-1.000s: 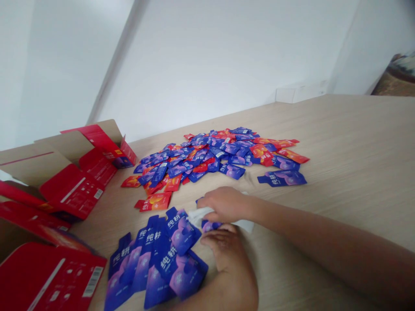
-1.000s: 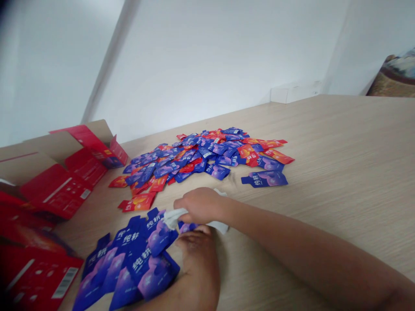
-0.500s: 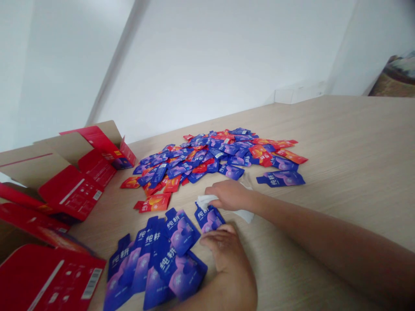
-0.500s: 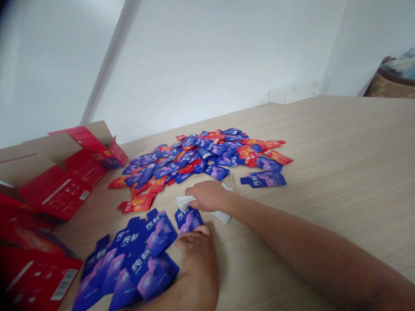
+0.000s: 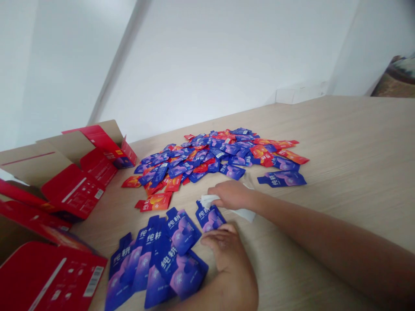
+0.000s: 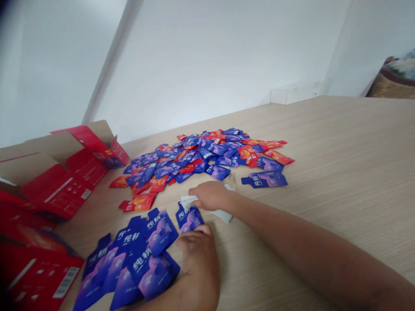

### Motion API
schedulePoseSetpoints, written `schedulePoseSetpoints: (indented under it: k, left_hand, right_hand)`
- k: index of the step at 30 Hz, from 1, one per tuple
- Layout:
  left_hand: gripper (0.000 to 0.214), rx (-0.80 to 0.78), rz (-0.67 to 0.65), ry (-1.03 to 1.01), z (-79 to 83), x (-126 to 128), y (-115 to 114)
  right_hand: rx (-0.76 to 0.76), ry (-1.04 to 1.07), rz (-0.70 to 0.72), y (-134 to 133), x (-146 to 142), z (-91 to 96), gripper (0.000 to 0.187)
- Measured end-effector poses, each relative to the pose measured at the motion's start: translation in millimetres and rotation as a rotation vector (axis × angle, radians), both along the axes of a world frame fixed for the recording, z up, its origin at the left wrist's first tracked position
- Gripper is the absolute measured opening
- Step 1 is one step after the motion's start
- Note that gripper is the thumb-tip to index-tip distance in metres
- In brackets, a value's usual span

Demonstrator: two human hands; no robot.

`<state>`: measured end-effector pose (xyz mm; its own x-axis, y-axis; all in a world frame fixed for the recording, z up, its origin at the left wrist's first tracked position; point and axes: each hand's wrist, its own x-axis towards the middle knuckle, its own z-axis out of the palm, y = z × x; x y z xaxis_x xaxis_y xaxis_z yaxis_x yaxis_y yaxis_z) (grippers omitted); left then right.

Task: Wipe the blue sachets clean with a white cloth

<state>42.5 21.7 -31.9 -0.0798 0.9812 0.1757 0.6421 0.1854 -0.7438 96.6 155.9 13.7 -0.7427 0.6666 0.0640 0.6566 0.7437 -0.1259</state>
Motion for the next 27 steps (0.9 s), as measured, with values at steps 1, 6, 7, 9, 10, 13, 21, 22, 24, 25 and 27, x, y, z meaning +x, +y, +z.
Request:
schedulePoseSetpoints:
  k: [1,6,7,9,10,13,21,22,24,25,27]
  left_hand:
    - [0.030,0.002,0.010,0.003,0.0,0,0]
    - [0.033,-0.023,-0.012,-0.062,6.8,-3,1]
    - [0.034,-0.028,-0.014,-0.078,9.1,-3,1]
    - [0.037,-0.032,-0.010,-0.098,13.0,-3,1]
    - [0.038,-0.032,-0.011,-0.101,14.4,-3,0]
    - [0.040,-0.032,-0.017,-0.095,15.7,-2,0]
    - [0.032,-0.032,0.002,-0.049,11.6,-2,-1]
    - [0.031,-0.030,0.001,-0.046,11.2,-2,-1]
    - [0.032,-0.023,0.003,-0.045,10.7,-2,0]
    - [0.033,-0.023,0.004,-0.051,10.8,-2,0]
    - [0.036,-0.037,0.008,-0.078,11.2,-2,1]
  right_hand:
    - [0.012,0.008,-0.024,2,2,2.2,0.033]
    - [0.020,0.123,0.094,-15,-3,19.3,0.032]
    - [0.006,0.123,0.140,-20,-6,21.3,0.032]
    - [-0.035,0.072,0.202,-29,-11,21.8,0.031]
    - [-0.057,0.041,0.216,-32,-12,20.5,0.031]
    - [-0.077,-0.008,0.200,-33,-14,13.4,0.033]
    - [0.013,0.006,0.018,-9,-4,3.8,0.034]
    - [0.021,0.006,-0.001,-7,-3,4.7,0.034]
    - [0.028,0.026,-0.004,-8,-2,8.3,0.033]
    - [0.027,0.047,0.016,-11,-3,10.5,0.033]
    - [0.013,0.080,0.096,-18,-6,14.8,0.033]
